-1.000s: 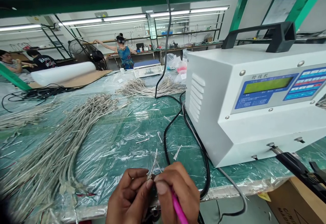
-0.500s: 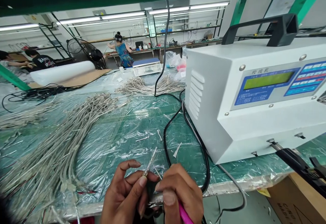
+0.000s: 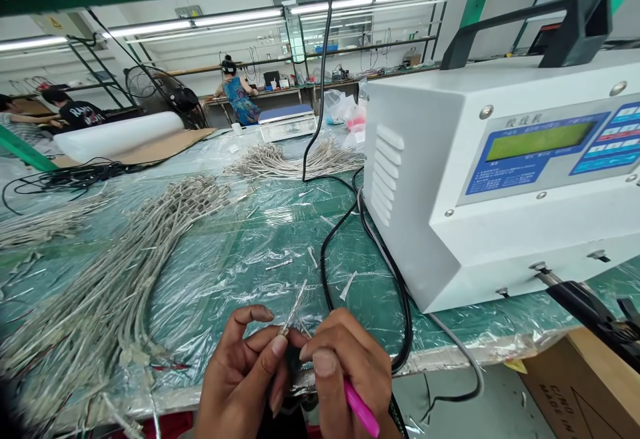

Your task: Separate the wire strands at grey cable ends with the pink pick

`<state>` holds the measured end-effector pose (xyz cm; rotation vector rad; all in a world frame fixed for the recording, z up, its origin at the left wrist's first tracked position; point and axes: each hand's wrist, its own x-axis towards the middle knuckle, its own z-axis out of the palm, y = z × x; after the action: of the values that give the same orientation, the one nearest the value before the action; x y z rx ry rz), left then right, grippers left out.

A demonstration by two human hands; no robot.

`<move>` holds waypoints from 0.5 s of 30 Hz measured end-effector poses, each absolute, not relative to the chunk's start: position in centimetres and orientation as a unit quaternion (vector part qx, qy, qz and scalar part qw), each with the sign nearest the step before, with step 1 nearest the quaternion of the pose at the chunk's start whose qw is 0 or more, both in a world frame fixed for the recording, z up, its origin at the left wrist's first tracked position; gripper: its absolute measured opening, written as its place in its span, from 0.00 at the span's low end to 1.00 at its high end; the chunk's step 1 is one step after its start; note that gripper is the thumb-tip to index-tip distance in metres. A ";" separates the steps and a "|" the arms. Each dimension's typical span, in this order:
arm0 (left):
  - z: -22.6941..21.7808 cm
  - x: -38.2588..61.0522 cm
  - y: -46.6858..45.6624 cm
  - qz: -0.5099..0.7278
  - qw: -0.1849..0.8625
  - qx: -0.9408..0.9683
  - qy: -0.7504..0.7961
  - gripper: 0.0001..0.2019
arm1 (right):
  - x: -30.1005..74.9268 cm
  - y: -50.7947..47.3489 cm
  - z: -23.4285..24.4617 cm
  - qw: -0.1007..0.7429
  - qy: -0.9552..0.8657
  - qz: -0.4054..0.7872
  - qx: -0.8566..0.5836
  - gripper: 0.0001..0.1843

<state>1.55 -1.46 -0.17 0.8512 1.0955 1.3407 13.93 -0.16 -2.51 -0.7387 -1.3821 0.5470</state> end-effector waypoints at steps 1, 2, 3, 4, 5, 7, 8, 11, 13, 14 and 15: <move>-0.2 1.6 -1.5 0.571 0.568 0.365 0.467 0.16 | 13.9 -0.1 -2.5 0.674 -0.615 0.244 -0.328 0.13; -0.2 1.6 -1.5 0.571 0.566 0.367 0.467 0.15 | 13.9 -0.1 -2.5 0.675 -0.615 0.242 -0.328 0.13; -0.1 1.6 -1.5 0.571 0.565 0.369 0.467 0.15 | 13.9 -0.1 -2.5 0.676 -0.615 0.240 -0.327 0.13; -0.1 1.6 -1.5 0.570 0.566 0.370 0.468 0.14 | 13.9 0.0 -2.6 0.678 -0.615 0.238 -0.325 0.12; 0.0 1.6 -1.6 0.568 0.567 0.370 0.468 0.14 | 13.9 0.0 -2.6 0.678 -0.615 0.237 -0.325 0.12; 0.0 1.7 -1.6 0.564 0.568 0.369 0.471 0.13 | 13.9 0.0 -2.6 0.677 -0.617 0.237 -0.323 0.12; 0.0 1.7 -1.7 0.563 0.568 0.370 0.473 0.13 | 14.0 0.0 -2.6 0.675 -0.620 0.237 -0.322 0.12; -0.1 2.0 -1.8 0.560 0.561 0.374 0.481 0.11 | 14.0 0.1 -2.3 0.657 -0.645 0.228 -0.316 0.11; -0.3 2.2 -1.9 0.562 0.547 0.381 0.490 0.11 | 13.9 0.2 -1.8 0.635 -0.675 0.210 -0.310 0.09; -0.5 2.4 -2.0 0.567 0.532 0.388 0.496 0.11 | 13.9 0.3 -1.6 0.622 -0.693 0.194 -0.308 0.09; -0.6 2.5 -2.0 0.574 0.512 0.396 0.501 0.11 | 13.9 0.4 -1.3 0.609 -0.710 0.174 -0.307 0.09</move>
<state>2.48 -2.03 -0.55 0.9524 1.2057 1.3813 13.85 0.41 -1.33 -0.7091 -1.6396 0.4019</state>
